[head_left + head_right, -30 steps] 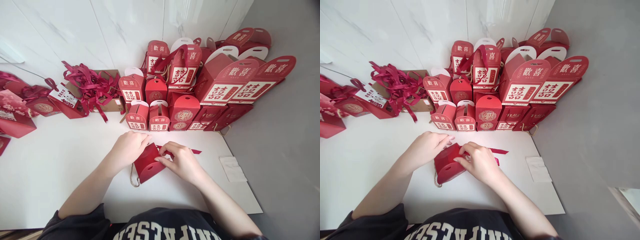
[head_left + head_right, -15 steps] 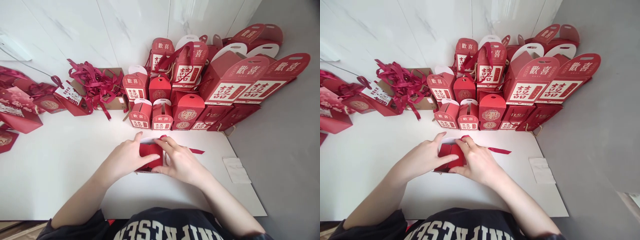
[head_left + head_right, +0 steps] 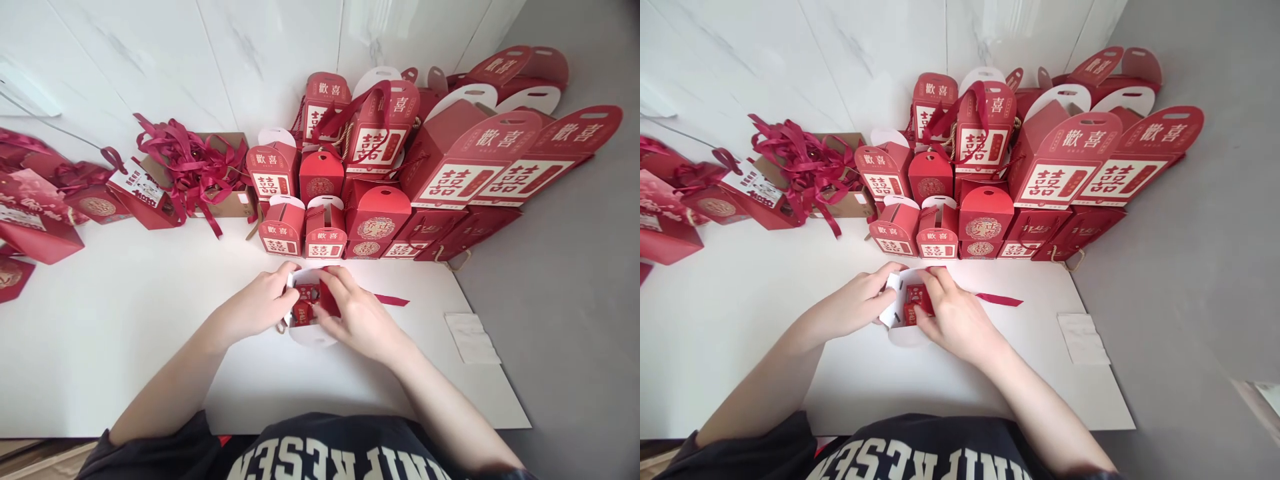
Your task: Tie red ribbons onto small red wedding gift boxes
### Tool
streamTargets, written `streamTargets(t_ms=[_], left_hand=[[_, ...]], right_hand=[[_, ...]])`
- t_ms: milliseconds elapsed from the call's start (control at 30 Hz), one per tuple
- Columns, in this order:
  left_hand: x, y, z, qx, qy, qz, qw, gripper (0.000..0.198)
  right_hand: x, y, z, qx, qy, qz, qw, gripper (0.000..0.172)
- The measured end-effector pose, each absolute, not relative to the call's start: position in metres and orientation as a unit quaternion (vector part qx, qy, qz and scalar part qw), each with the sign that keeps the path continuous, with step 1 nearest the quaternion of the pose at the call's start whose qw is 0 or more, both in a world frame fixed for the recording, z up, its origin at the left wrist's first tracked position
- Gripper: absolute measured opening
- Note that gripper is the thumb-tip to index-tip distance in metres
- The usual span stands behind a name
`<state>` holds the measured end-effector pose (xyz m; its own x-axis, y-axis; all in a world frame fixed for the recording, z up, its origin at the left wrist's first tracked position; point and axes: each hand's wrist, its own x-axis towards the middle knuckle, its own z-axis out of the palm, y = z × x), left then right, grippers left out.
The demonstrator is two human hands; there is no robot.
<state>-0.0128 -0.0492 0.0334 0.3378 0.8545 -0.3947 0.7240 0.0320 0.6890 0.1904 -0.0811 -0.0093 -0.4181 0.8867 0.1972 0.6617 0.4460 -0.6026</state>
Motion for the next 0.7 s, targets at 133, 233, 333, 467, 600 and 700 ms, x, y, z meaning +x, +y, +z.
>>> streamTargets(t_ms=[133,233,333,467,600,700], left_hand=[[-0.010,-0.039,0.024,0.667,0.581,0.137,0.446,0.041],[-0.007,-0.034,0.019,0.684,0.586,0.172,0.400,0.041],[-0.004,-0.033,0.019,0.709,0.574,0.218,0.347,0.035],[-0.002,-0.038,0.022,0.737,0.549,0.237,0.314,0.037],[-0.002,-0.042,0.020,0.766,0.557,0.174,0.270,0.033],[-0.004,-0.041,0.015,0.757,0.586,0.165,0.239,0.021]], right_hand=[[0.204,-0.077,-0.025,-0.525,-0.717,0.200,0.413,0.041],[0.215,-0.074,-0.036,-0.544,-0.665,0.214,0.465,0.037],[0.221,-0.072,-0.043,-0.544,-0.615,0.281,0.497,0.035],[0.222,-0.075,-0.050,-0.525,-0.552,0.376,0.527,0.034],[0.219,-0.085,-0.056,-0.502,-0.574,0.324,0.560,0.034],[0.215,-0.094,-0.058,-0.475,-0.621,0.239,0.576,0.035]])
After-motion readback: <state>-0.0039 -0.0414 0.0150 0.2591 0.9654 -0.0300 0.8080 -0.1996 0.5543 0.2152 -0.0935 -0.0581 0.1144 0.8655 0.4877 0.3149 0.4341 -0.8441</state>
